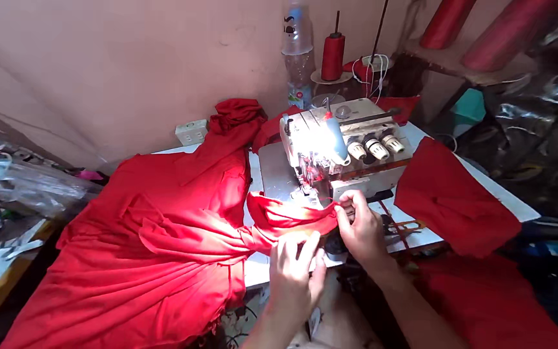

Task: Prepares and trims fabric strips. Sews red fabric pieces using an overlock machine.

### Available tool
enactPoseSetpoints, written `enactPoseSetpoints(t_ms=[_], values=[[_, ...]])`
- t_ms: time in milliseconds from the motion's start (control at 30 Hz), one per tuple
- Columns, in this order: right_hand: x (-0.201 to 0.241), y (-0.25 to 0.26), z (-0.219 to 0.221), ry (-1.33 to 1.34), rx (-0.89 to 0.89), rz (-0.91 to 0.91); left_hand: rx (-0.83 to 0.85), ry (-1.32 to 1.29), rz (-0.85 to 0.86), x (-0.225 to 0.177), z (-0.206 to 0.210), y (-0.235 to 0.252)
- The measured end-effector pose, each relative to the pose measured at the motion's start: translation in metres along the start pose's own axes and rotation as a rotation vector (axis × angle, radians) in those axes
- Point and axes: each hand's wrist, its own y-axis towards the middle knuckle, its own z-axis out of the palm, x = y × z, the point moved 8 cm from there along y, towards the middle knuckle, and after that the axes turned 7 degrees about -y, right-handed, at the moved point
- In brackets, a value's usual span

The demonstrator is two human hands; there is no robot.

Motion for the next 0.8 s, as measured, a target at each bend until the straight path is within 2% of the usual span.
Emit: enactPoseSetpoints(t_ms=[33,100,133,167,200,233,300,367,433,500,567,633,700,767,800], values=[[0.003,-0.005,-0.002,0.104,0.004,0.002,-0.022,0.015,0.033,0.000,-0.009,0.011],[0.012,-0.015,0.000,0.575,0.162,0.065,0.066,0.016,0.103,0.006,-0.018,0.039],[0.021,-0.020,0.001,0.875,0.293,0.142,0.211,0.020,0.103,0.013,-0.016,0.052],[0.031,-0.025,0.000,1.140,0.413,0.218,0.428,0.051,0.039,0.024,-0.010,0.063],[0.041,-0.029,-0.008,1.337,0.486,0.260,0.689,0.081,-0.087,0.036,-0.003,0.069],[0.050,-0.031,-0.023,1.463,0.518,0.243,0.872,0.124,-0.189,0.044,-0.001,0.072],[0.059,-0.032,-0.074,1.514,0.468,0.072,0.976,0.161,-0.322,0.049,-0.012,0.077],[0.056,-0.036,-0.145,1.404,0.270,-0.177,0.884,0.052,-0.336,0.036,-0.033,0.075],[0.041,-0.046,-0.220,1.188,-0.003,-0.333,0.697,-0.217,-0.197,0.007,-0.052,0.067],[0.010,-0.061,-0.285,0.932,-0.295,-0.320,0.631,-0.533,-0.104,-0.040,-0.063,0.060],[-0.016,-0.077,-0.344,0.532,-0.586,-0.261,0.607,-0.804,-0.013,-0.089,-0.067,0.059],[-0.024,-0.088,-0.393,0.199,-0.792,-0.197,0.574,-0.992,-0.053,-0.130,-0.060,0.069],[-0.015,-0.088,-0.429,0.015,-0.814,-0.207,0.514,-1.091,-0.148,-0.158,-0.047,0.088],[-0.004,-0.083,-0.445,-0.042,-0.697,-0.211,0.477,-1.125,-0.140,-0.184,-0.038,0.115],[-0.003,-0.082,-0.446,-0.040,-0.637,-0.150,0.440,-1.125,-0.113,-0.198,-0.041,0.132]])
